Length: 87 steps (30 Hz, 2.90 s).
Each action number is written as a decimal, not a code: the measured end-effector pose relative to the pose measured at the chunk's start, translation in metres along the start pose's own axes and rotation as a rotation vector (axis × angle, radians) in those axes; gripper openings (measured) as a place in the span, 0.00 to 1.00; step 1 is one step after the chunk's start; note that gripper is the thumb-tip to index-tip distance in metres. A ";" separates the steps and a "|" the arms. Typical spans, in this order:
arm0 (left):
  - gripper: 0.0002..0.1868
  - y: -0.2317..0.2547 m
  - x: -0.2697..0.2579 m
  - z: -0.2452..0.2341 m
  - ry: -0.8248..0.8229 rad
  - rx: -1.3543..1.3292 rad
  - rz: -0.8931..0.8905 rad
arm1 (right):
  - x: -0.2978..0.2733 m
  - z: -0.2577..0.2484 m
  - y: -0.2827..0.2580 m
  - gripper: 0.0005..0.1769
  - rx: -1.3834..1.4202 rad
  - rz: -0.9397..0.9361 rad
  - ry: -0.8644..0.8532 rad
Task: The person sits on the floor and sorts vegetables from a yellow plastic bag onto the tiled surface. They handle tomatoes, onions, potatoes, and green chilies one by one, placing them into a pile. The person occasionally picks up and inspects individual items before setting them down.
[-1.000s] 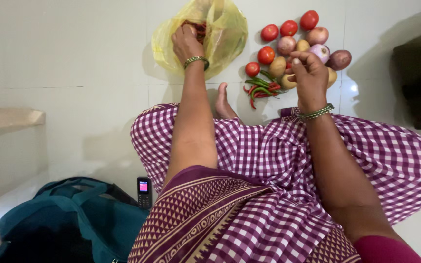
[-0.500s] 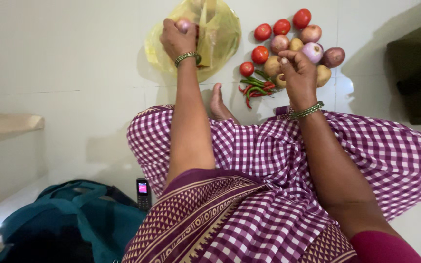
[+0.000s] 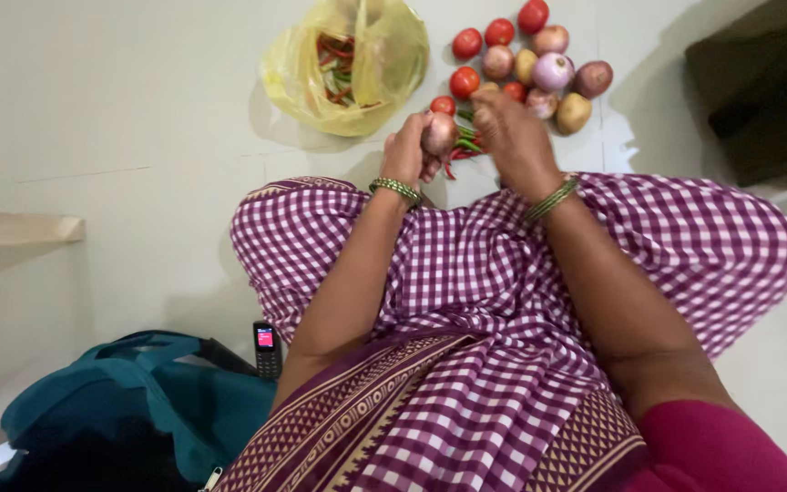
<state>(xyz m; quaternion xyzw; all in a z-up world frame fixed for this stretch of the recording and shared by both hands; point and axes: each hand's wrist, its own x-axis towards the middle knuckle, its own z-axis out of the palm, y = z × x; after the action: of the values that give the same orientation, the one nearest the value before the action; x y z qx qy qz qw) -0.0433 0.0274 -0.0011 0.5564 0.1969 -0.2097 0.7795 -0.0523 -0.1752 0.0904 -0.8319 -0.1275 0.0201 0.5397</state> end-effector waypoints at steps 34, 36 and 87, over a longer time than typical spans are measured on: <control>0.18 0.008 -0.019 0.051 0.333 0.870 0.828 | 0.008 0.035 0.002 0.23 0.206 0.359 0.038; 0.21 0.011 -0.026 0.055 0.335 0.969 0.888 | 0.007 0.032 0.007 0.24 0.449 0.552 -0.005; 0.26 0.007 -0.021 0.056 0.336 1.111 0.847 | 0.009 0.035 0.036 0.25 0.570 0.635 -0.049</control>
<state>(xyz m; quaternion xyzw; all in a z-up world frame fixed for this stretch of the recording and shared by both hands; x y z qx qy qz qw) -0.0527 -0.0216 0.0330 0.9243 -0.0543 0.1301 0.3548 -0.0425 -0.1555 0.0441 -0.6468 0.1328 0.2393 0.7119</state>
